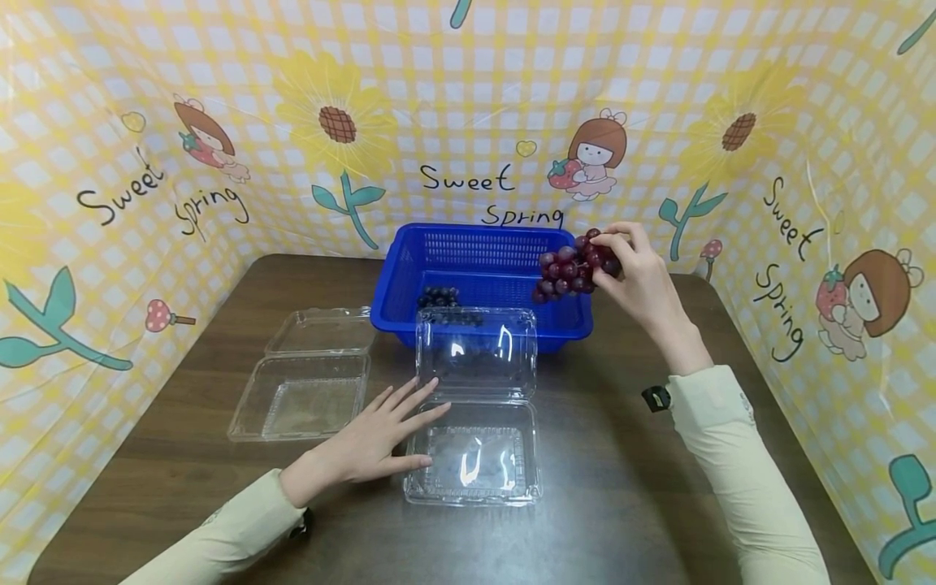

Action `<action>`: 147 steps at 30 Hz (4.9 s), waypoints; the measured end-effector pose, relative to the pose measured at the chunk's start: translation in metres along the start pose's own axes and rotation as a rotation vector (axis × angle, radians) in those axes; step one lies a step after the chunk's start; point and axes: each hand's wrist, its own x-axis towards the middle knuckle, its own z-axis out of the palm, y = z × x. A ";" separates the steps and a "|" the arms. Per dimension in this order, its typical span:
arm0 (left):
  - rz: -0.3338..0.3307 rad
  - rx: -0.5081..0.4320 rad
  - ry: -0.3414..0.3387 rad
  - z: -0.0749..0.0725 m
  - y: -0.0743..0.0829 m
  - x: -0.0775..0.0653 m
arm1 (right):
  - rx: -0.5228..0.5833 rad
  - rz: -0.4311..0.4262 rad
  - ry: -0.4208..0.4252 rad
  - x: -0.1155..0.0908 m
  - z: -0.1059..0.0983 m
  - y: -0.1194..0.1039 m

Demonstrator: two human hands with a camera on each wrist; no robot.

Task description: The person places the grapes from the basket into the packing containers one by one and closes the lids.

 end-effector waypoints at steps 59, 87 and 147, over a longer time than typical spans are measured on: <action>-0.015 -0.003 -0.027 0.000 0.001 0.001 | 0.008 -0.016 0.085 -0.001 -0.020 -0.020; -0.013 -0.006 -0.022 0.000 0.000 0.001 | 0.028 -0.085 0.089 0.002 -0.019 -0.036; -0.022 -0.027 -0.037 -0.002 0.001 0.001 | 0.096 -0.092 0.149 0.001 -0.028 -0.058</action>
